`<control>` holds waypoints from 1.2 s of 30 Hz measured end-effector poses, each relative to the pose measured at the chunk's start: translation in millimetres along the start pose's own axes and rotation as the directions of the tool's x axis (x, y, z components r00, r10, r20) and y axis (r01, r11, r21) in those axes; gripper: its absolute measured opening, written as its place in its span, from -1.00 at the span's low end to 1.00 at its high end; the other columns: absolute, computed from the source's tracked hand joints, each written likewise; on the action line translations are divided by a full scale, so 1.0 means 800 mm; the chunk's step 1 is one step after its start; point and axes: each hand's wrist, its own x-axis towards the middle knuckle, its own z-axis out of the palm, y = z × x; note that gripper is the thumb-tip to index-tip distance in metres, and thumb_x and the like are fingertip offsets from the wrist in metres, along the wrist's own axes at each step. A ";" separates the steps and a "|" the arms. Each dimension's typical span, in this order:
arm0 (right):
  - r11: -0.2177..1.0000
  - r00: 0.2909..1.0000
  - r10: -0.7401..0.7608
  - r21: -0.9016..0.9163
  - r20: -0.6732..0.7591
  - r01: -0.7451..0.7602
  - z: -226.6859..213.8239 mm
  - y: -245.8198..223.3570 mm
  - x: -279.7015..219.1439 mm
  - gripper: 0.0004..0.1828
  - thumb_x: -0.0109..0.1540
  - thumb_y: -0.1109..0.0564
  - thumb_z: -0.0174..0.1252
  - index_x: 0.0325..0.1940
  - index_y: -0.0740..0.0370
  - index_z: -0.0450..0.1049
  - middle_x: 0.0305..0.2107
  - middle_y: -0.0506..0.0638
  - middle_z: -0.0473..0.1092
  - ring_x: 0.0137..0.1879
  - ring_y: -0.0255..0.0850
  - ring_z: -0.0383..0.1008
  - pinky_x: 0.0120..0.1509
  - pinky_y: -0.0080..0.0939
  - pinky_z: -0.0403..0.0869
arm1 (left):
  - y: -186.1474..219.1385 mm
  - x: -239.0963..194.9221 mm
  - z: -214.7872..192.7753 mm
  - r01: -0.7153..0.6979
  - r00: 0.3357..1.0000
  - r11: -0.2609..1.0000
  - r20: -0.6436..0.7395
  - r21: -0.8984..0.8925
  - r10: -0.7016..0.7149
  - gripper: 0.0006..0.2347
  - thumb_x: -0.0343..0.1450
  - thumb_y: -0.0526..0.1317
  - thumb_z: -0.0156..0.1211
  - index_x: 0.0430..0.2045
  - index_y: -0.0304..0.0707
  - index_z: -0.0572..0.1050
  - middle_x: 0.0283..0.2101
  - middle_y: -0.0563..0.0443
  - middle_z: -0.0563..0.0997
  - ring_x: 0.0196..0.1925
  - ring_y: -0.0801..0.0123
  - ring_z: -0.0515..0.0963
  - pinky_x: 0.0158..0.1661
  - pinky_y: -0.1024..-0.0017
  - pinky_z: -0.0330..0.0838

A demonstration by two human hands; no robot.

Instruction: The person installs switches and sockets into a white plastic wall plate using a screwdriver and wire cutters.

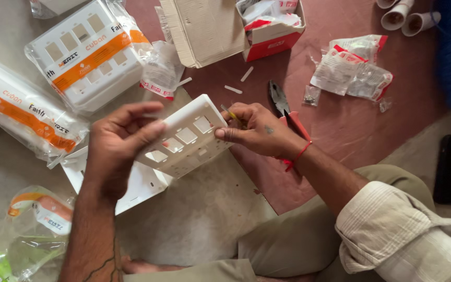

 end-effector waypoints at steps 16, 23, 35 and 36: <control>0.717 0.948 -0.204 -0.697 -0.244 -0.025 0.011 -0.015 -0.012 -0.49 0.19 0.20 0.25 0.22 0.35 0.42 0.01 0.24 0.47 0.09 0.11 0.51 0.16 0.00 0.49 | 0.016 -0.012 0.043 0.336 0.928 0.786 -0.327 0.519 -0.181 -0.80 0.32 -0.19 0.30 -0.41 -0.42 0.59 -0.53 -0.07 0.69 -0.59 0.36 0.68 -0.59 0.34 0.59; 0.264 0.842 0.127 -0.801 -0.524 -0.538 -0.040 -0.043 -0.054 -0.01 -0.11 -0.14 0.54 0.26 0.24 0.25 0.06 0.37 0.37 0.12 0.37 0.42 0.11 0.23 0.44 | 0.000 -0.006 0.030 0.323 0.901 0.893 -0.390 0.314 -0.188 -0.77 0.37 -0.19 0.27 -0.36 -0.49 0.61 -0.44 -0.12 0.72 -0.56 0.34 0.70 -0.58 0.41 0.61; 0.823 0.716 0.528 0.069 -0.458 -0.563 -0.069 -0.046 -0.067 -0.47 0.40 0.00 -0.01 0.34 0.43 0.33 0.03 0.46 0.41 -0.15 0.18 0.47 -0.10 0.21 0.52 | 0.004 0.001 0.004 0.243 0.925 0.897 -0.367 0.369 -0.100 -0.82 0.33 -0.34 0.29 -0.26 -0.41 0.48 -0.38 -0.06 0.68 -0.48 0.45 0.67 -0.65 0.45 0.51; 0.862 0.799 0.506 0.192 -0.325 -0.469 -0.082 -0.056 -0.076 -0.45 0.33 0.09 -0.03 0.39 0.37 0.25 0.11 0.38 0.35 -0.07 0.05 0.49 -0.07 0.09 0.52 | 0.004 -0.001 0.000 0.246 0.920 0.898 -0.381 0.364 -0.097 -0.82 0.33 -0.34 0.29 -0.26 -0.41 0.48 -0.38 -0.06 0.68 -0.48 0.45 0.67 -0.65 0.45 0.51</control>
